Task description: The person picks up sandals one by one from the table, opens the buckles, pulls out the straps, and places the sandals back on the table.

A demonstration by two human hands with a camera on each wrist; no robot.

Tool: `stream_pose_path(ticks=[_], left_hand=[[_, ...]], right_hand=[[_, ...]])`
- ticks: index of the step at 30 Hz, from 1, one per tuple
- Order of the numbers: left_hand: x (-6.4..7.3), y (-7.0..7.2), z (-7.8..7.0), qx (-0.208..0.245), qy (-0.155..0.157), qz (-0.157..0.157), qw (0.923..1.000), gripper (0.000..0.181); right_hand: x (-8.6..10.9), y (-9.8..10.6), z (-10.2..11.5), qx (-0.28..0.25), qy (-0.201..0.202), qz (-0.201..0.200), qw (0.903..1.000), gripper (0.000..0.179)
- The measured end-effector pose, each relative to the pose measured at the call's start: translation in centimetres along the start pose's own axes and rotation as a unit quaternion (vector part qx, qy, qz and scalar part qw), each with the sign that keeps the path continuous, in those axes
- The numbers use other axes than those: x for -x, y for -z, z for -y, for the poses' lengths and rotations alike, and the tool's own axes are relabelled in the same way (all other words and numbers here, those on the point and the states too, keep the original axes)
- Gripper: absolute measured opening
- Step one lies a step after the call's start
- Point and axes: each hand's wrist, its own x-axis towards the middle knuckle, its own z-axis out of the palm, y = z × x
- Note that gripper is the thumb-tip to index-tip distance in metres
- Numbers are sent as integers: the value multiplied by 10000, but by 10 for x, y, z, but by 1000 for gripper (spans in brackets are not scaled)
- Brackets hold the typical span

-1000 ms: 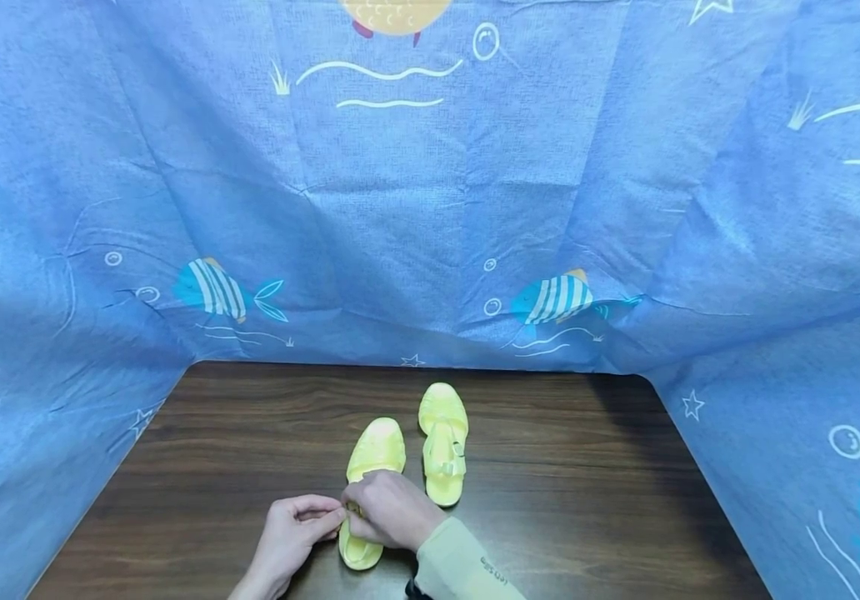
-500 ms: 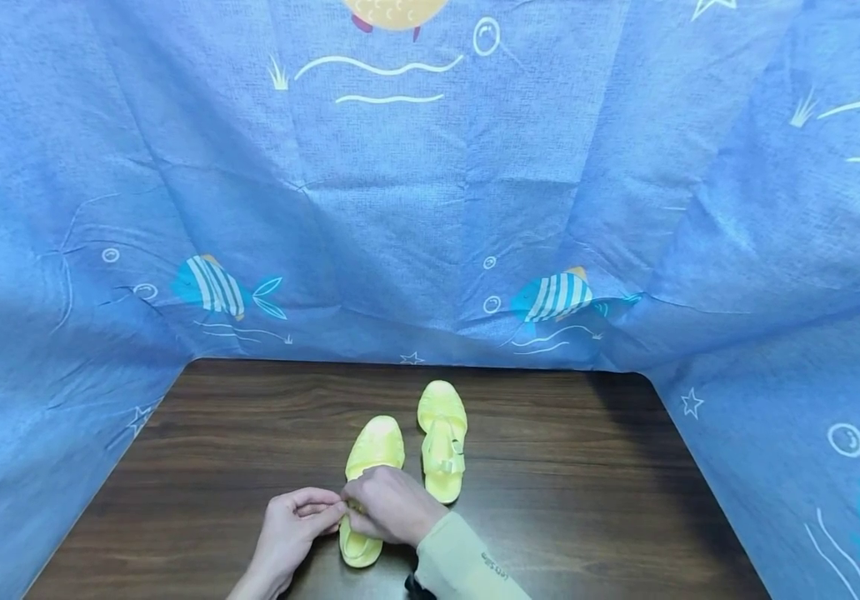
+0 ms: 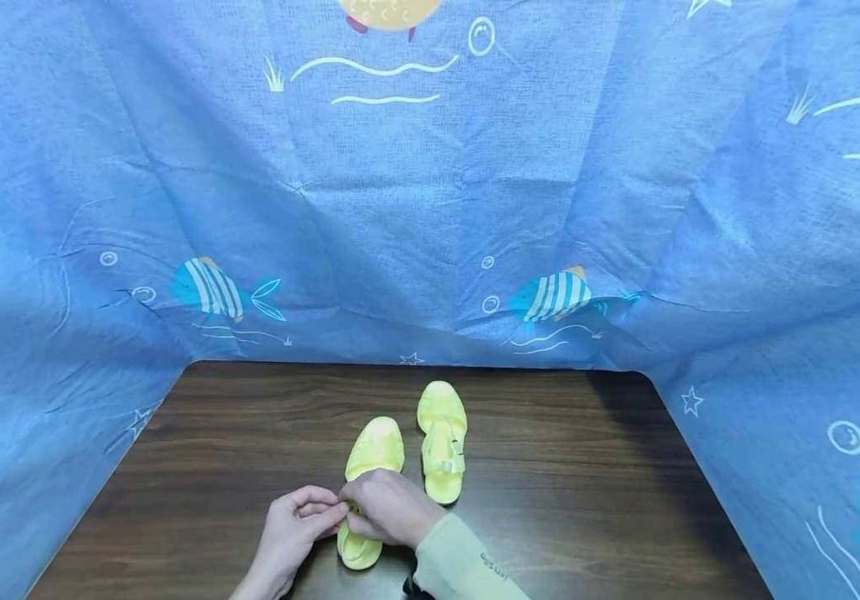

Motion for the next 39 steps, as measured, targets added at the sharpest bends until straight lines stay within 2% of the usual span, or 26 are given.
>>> stream_pose_path(ticks=[3,4,6,8,10,13,16,18,21,23,24,28,29,31,34,37,39], left_hand=[[-1,1,-3,-482,-236,129,9985,23],[-1,1,-5,-780,-376,133,9962,23],[-2,2,-7,-1477,-722,96,9864,20],[-2,2,-9,-2164,-1135,25,9697,17],[-2,3,-11,-2761,-1638,9,9471,12],[-2,3,-10,-3220,-2485,121,9135,10],[-4,4,-8,-3418,-3263,222,8810,16],[-5,4,-5,-3495,-3580,255,8655,19],[-6,3,-1,-3623,-3734,294,8535,20],[-6,2,0,-3618,-3596,338,8595,19],[-6,1,0,-3561,-3451,368,8676,18],[-7,0,-4,-3147,-2519,494,9138,18],[-7,0,-5,-3053,-2283,496,9231,18],[-8,1,-6,-2909,-1945,477,9356,17],[-9,3,-6,-2751,-1643,444,9462,10],[-9,6,-6,-2508,-1488,535,9550,6],[-9,7,-5,-2418,-1440,645,9574,10]], right_hand=[[1,0,1,-62,-82,4,9999,16],[1,0,1,-125,-125,2,9998,18],[2,0,0,-329,-208,-16,9992,23],[3,0,0,-550,-245,-60,9982,30],[3,-1,-1,-745,-256,-94,9969,37],[3,-1,-2,-805,-170,-167,9965,42],[3,-2,-2,-739,-103,-224,9970,43],[3,-2,-1,-721,-76,-256,9970,43],[2,-2,-1,-727,-48,-300,9969,43],[2,-2,-1,-717,-22,-327,9969,42],[2,-2,-1,-700,-12,-344,9970,42],[1,-3,-2,-601,-23,-359,9975,42],[1,-3,-2,-586,-35,-347,9977,42],[2,-3,-3,-564,-73,-318,9979,40],[2,-1,-4,-486,-105,-312,9983,34],[3,0,-3,-281,-89,-374,9989,26],[4,0,-2,-99,-35,-464,9989,21]])
